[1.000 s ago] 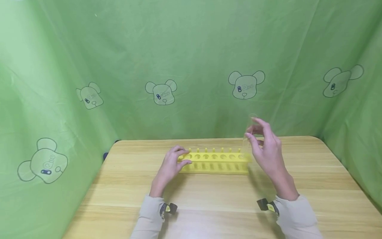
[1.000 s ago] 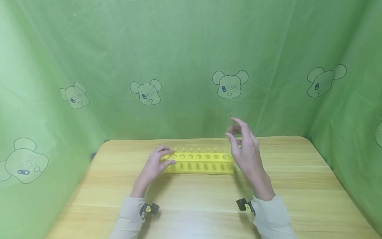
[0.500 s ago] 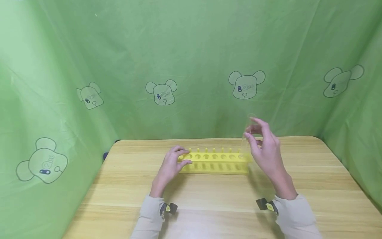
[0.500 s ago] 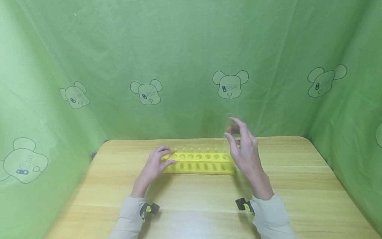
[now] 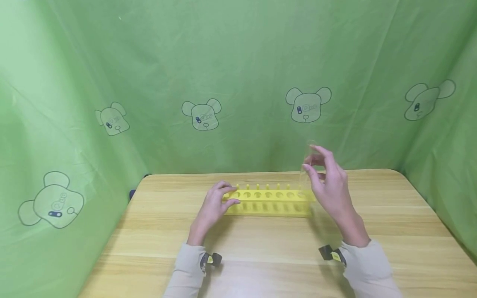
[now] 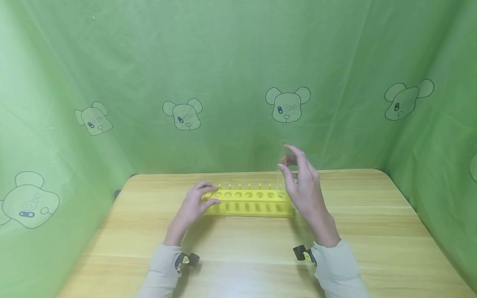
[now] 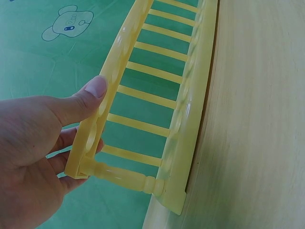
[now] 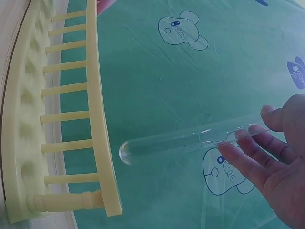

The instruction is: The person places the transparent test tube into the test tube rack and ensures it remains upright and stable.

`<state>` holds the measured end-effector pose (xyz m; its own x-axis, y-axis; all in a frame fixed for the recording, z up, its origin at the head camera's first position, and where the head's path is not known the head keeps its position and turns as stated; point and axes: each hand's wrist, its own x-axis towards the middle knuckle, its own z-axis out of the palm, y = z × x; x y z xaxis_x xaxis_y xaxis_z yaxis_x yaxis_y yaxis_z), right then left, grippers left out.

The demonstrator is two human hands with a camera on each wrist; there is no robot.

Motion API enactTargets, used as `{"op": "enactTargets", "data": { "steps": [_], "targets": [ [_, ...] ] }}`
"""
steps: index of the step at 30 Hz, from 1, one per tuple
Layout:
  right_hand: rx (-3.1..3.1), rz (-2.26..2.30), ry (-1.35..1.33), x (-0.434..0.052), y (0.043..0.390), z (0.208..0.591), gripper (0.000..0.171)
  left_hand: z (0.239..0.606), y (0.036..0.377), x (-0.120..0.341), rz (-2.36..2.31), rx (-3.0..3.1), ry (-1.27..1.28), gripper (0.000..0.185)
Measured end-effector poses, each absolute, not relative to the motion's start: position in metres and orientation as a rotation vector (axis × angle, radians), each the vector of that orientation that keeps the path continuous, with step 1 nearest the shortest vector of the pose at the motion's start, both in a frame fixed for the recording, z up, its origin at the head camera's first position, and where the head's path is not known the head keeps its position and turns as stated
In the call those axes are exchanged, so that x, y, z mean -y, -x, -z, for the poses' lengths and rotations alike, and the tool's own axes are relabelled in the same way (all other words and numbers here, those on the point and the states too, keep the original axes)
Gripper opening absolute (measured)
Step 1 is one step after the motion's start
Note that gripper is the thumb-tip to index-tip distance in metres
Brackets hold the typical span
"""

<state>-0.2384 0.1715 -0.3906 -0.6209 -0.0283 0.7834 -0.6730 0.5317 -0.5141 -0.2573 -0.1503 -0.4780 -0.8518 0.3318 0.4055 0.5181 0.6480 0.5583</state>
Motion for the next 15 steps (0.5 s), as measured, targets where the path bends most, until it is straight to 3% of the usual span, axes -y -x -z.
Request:
{"op": "enactTargets", "data": {
  "steps": [15],
  "targets": [
    [2.036, -1.09, -0.574, -0.1654, 0.2401, 0.3928, 0.06, 0.4798, 0.2589, 0.1514, 0.996, 2.606, 0.687, 0.045]
  ]
}}
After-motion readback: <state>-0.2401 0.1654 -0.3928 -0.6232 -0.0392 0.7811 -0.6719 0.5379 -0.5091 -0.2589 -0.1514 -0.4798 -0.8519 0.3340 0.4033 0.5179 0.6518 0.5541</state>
